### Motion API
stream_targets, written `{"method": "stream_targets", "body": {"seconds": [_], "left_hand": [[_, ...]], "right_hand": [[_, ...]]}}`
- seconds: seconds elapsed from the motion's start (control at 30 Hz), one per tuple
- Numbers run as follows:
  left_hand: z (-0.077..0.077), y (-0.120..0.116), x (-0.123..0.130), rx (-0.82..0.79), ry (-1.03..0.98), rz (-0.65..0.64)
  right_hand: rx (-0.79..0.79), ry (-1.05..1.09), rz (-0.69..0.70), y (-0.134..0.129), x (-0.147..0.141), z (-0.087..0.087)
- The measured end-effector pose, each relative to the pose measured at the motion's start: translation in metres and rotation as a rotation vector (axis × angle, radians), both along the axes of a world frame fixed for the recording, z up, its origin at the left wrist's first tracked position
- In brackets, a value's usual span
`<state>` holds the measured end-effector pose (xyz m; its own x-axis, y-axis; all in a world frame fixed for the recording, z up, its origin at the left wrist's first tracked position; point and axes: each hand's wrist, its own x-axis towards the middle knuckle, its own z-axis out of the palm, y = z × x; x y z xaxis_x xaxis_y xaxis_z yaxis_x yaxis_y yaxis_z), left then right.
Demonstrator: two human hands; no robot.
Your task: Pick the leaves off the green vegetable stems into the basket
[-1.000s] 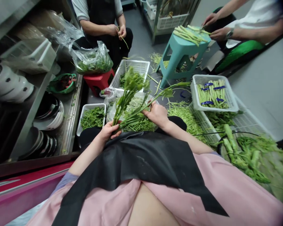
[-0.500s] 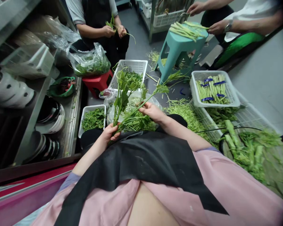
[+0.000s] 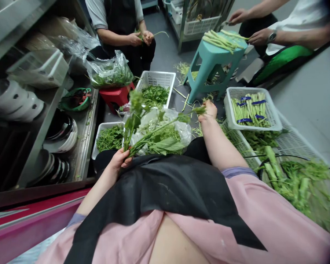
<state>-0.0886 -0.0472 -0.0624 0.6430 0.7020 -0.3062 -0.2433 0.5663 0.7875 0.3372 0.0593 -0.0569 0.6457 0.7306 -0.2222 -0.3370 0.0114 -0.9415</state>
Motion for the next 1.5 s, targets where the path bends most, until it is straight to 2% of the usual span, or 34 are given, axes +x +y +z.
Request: {"method": "stream_targets", "body": {"seconds": [0.07, 0.1, 0.17, 0.23, 0.3, 0.37, 0.4, 0.47, 0.57, 0.63, 0.7, 0.8, 0.83, 0.87, 0.9, 0.97, 1.03, 1.07, 1.13, 1.23, 1.33, 1.4, 1.5], "left_hand": [[-0.003, -0.001, -0.007, 0.01, -0.064, 0.039], [-0.004, 0.0, -0.009, 0.018, -0.091, 0.06], [-0.003, 0.0, -0.011, 0.031, -0.125, 0.096], [-0.001, 0.002, -0.013, 0.034, -0.14, 0.114], [0.0, 0.002, -0.013, 0.032, -0.147, 0.114], [-0.001, 0.003, -0.013, 0.038, -0.155, 0.1], [-0.002, 0.003, -0.013, 0.044, -0.158, 0.09], [-0.004, 0.004, -0.012, 0.056, -0.155, 0.07], [-0.006, 0.004, -0.006, 0.062, -0.11, 0.064], [-0.004, 0.003, -0.002, 0.066, -0.057, 0.069], [0.001, 0.003, 0.001, 0.078, 0.001, 0.072], [0.009, 0.003, 0.004, 0.102, 0.062, 0.062], [0.011, 0.003, 0.005, 0.111, 0.072, 0.056], [0.013, 0.003, 0.006, 0.122, 0.078, 0.052], [0.015, 0.002, 0.008, 0.135, 0.081, 0.051], [0.019, 0.002, 0.011, 0.16, 0.084, 0.056], [0.022, 0.0, 0.013, 0.178, 0.09, 0.062], [0.023, 0.0, 0.014, 0.181, 0.096, 0.063], [0.024, -0.001, 0.015, 0.174, 0.114, 0.066], [0.024, -0.002, 0.014, 0.153, 0.125, 0.074], [0.02, 0.0, 0.013, 0.115, 0.098, 0.065], [0.015, 0.001, 0.012, 0.081, 0.058, 0.053], [0.008, 0.002, 0.01, 0.05, -0.023, 0.049]], "right_hand": [[-0.167, -0.122, 0.104, -0.005, -0.015, -0.011], [-0.267, -0.222, 0.223, -0.01, -0.03, -0.018], [-0.42, -0.498, 0.564, -0.024, -0.065, -0.03], [-0.504, -0.702, 0.811, -0.035, -0.094, -0.038], [-0.531, -0.913, 0.921, -0.039, -0.109, -0.037], [-0.475, -1.098, 0.905, -0.038, -0.11, -0.025], [-0.403, -1.116, 0.874, -0.036, -0.108, -0.016], [-0.2, -0.907, 0.823, -0.034, -0.103, 0.005], [0.046, -0.46, 0.858, -0.04, -0.104, 0.034], [0.117, -0.402, 0.808, -0.05, -0.109, 0.046], [0.185, -0.518, 0.597, -0.063, -0.111, 0.053], [0.353, -0.82, 0.1, -0.084, -0.104, 0.063], [0.439, -0.958, -0.004, -0.09, -0.1, 0.067], [0.535, -1.114, -0.028, -0.095, -0.097, 0.071], [0.626, -1.28, 0.034, -0.099, -0.096, 0.075], [0.73, -1.567, 0.327, -0.104, -0.096, 0.08], [0.688, -1.716, 0.593, -0.104, -0.101, 0.08], [0.638, -1.746, 0.655, -0.103, -0.103, 0.079], [0.566, -1.748, 0.688, -0.1, -0.106, 0.074], [0.539, -1.688, 0.706, -0.101, -0.107, 0.066], [0.549, -1.494, 0.719, -0.104, -0.11, 0.061], [0.471, -1.19, 0.598, -0.102, -0.111, 0.06], [0.241, -0.464, 0.291, -0.088, -0.1, 0.06]]}}
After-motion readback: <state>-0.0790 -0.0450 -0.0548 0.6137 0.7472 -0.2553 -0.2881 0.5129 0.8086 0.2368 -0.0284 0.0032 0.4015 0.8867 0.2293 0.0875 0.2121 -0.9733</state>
